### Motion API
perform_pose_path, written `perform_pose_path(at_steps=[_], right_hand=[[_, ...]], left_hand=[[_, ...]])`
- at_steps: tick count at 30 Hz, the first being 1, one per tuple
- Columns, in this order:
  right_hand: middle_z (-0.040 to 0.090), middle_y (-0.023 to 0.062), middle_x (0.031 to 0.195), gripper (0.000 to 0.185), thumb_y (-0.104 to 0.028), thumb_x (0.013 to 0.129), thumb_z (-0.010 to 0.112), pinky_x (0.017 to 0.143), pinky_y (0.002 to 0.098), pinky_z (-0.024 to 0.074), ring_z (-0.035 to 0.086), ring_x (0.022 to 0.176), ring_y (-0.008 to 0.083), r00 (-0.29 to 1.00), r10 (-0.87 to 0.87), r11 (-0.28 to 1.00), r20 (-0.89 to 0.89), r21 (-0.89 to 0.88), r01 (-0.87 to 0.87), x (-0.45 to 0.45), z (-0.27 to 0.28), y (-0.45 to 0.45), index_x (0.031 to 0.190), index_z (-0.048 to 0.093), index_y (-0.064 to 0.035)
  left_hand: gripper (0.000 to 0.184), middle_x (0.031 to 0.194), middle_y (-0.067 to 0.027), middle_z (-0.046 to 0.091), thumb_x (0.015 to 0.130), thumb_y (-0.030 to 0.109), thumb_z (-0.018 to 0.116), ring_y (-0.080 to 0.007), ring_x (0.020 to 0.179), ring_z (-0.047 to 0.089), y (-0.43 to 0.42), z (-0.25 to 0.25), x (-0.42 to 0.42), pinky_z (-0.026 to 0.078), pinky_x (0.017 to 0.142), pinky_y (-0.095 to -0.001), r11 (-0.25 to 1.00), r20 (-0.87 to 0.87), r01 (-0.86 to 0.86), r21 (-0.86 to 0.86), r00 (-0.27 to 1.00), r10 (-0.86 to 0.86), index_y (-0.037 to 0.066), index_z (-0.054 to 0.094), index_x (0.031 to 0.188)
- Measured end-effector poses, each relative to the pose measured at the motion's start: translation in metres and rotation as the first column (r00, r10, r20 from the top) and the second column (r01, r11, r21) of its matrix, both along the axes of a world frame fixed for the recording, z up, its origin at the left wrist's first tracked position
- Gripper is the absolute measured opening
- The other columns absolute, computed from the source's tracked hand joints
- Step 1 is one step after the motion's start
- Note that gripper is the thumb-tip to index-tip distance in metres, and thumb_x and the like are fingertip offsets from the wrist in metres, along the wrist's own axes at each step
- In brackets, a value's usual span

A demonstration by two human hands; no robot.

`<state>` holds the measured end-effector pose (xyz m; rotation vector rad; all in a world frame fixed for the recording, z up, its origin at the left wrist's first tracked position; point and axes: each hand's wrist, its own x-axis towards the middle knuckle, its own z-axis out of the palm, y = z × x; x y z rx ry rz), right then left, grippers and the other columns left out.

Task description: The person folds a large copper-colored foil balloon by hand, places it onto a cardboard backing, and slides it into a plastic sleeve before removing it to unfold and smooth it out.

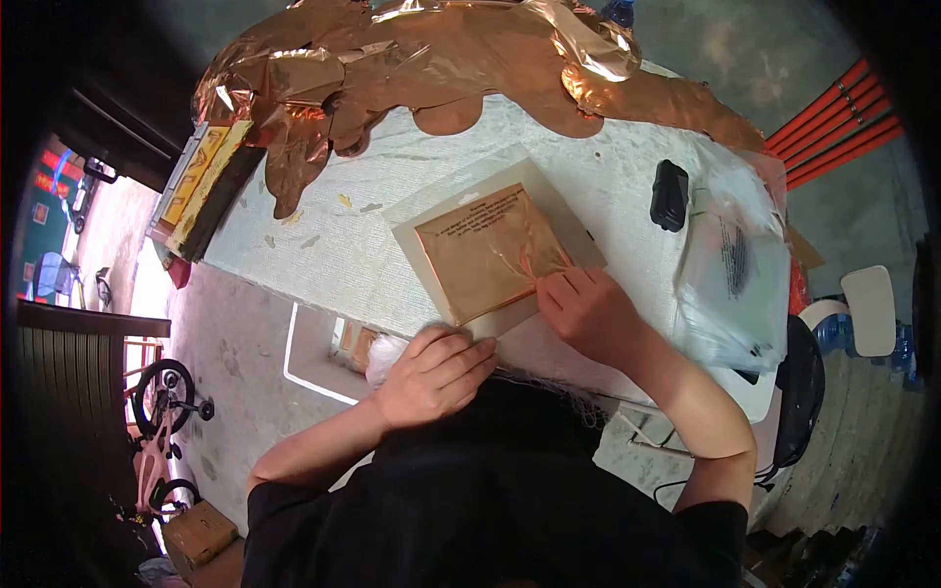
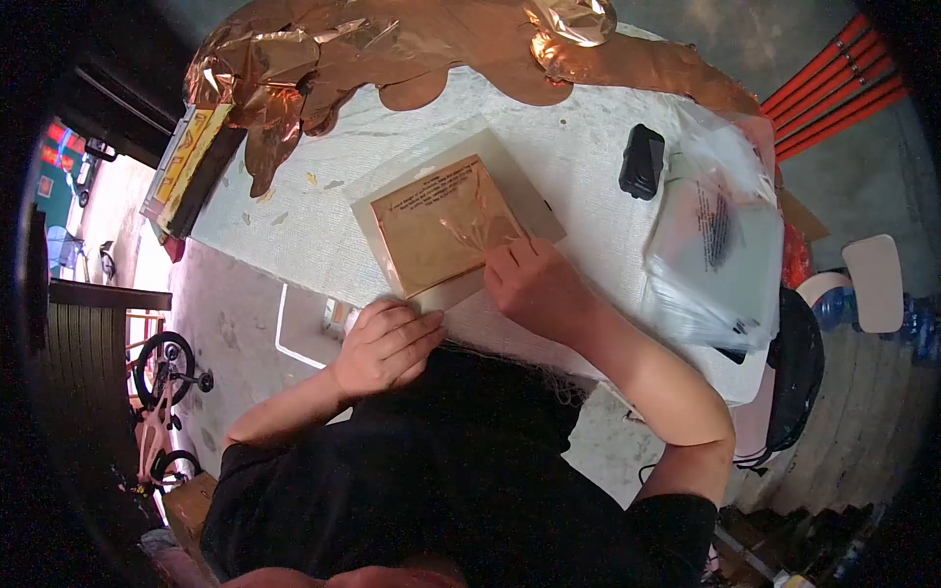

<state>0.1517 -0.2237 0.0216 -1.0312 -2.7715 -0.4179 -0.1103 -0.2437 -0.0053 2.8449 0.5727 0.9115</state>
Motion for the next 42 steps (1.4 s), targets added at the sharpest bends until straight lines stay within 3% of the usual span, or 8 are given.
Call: perform_pose_path(at_steps=[6,11,14,21,23,27,32,42], right_hand=[[0.059,0.006,0.087,0.022,-0.013,0.071,0.06,0.061,0.033,0.0466,0.059,0.076,0.0214,0.978,-0.087,0.996,-0.191,-0.039,0.081,0.004,-0.006,-0.001,0.092,0.062,-0.0038],[0.059,0.007,0.088,0.022,-0.011,0.071,0.06,0.062,0.034,0.0475,0.059,0.076,0.0228,0.952,-0.084,0.996,-0.295,-0.025,0.08,0.005,-0.007,-0.004,0.092,0.061,-0.0036],[0.06,0.0072,0.089,0.024,-0.009,0.07,0.06,0.062,0.0341,0.0481,0.059,0.076,0.023,0.948,-0.085,0.996,-0.307,-0.016,0.084,0.005,-0.008,-0.006,0.093,0.062,-0.0032],[0.058,0.0071,0.089,0.023,-0.015,0.077,0.056,0.065,0.033,0.0484,0.059,0.081,0.0211,0.945,-0.086,0.996,-0.317,0.01,0.094,-0.006,-0.009,-0.006,0.097,0.06,-0.0036],[0.058,0.0052,0.086,0.03,-0.018,0.073,0.071,0.063,0.0341,0.0469,0.06,0.078,0.0221,0.946,-0.094,0.995,-0.311,-0.043,0.085,-0.011,-0.007,-0.005,0.1,0.064,-0.0052],[0.057,0.0049,0.088,0.03,-0.019,0.075,0.07,0.067,0.0349,0.046,0.06,0.082,0.0214,0.938,-0.154,0.981,-0.311,-0.158,0.109,-0.018,-0.002,-0.002,0.101,0.065,-0.0061],[0.055,0.0041,0.088,0.031,-0.021,0.075,0.071,0.07,0.0349,0.0453,0.059,0.082,0.0217,0.955,-0.109,0.984,-0.277,-0.165,0.064,-0.011,0.0,0.0,0.102,0.065,-0.0066],[0.054,0.0031,0.086,0.034,-0.016,0.072,0.073,0.067,0.034,0.047,0.058,0.08,0.0217,0.952,-0.032,0.985,-0.305,-0.172,-0.022,0.008,0.003,0.002,0.103,0.064,-0.0071]], left_hand=[[0.032,0.109,-0.0088,0.064,0.072,0.009,0.069,-0.0236,0.1,0.058,0.004,0.018,0.007,0.046,0.088,-0.0389,0.997,0.071,-0.01,-0.077,0.997,0.015,0.003,0.067,0.102],[0.029,0.101,-0.0122,0.064,0.07,0.01,0.075,-0.0313,0.1,0.059,0.034,0.041,0.021,0.048,0.085,-0.0397,0.928,0.077,-0.246,-0.281,0.958,0.277,0.003,0.067,0.097],[0.023,0.097,-0.0111,0.065,0.073,0.009,0.075,-0.0299,0.093,0.062,0.042,0.031,0.02,0.051,0.079,-0.0375,0.927,0.059,-0.227,-0.298,0.965,0.255,0.002,0.067,0.094],[0.011,0.091,-0.0088,0.067,0.076,0.005,0.071,-0.0265,0.085,0.064,0.043,0.029,0.02,0.053,0.071,-0.0336,0.939,0.041,-0.249,-0.236,0.963,0.266,0.002,0.067,0.086],[0.009,0.092,-0.0089,0.067,0.076,0.005,0.071,-0.0268,0.084,0.064,0.044,0.029,0.019,0.053,0.07,-0.0336,0.936,0.023,-0.26,-0.238,0.962,0.273,0.002,0.067,0.085],[0.008,0.091,-0.009,0.067,0.077,0.004,0.07,-0.0263,0.085,0.064,0.044,0.03,0.021,0.053,0.07,-0.0336,0.94,0.024,-0.262,-0.218,0.961,0.274,0.002,0.067,0.084],[0.01,0.093,-0.0096,0.065,0.078,0.009,0.069,-0.0265,0.093,0.062,0.049,0.032,0.02,0.051,0.082,-0.0355,0.971,0.038,-0.222,-0.082,0.973,0.226,0.002,0.065,0.084],[0.01,0.092,-0.0107,0.065,0.077,0.009,0.069,-0.0276,0.095,0.061,0.049,0.025,0.019,0.05,0.084,-0.0359,0.957,0.065,-0.216,-0.194,0.97,0.232,0.001,0.065,0.08]])
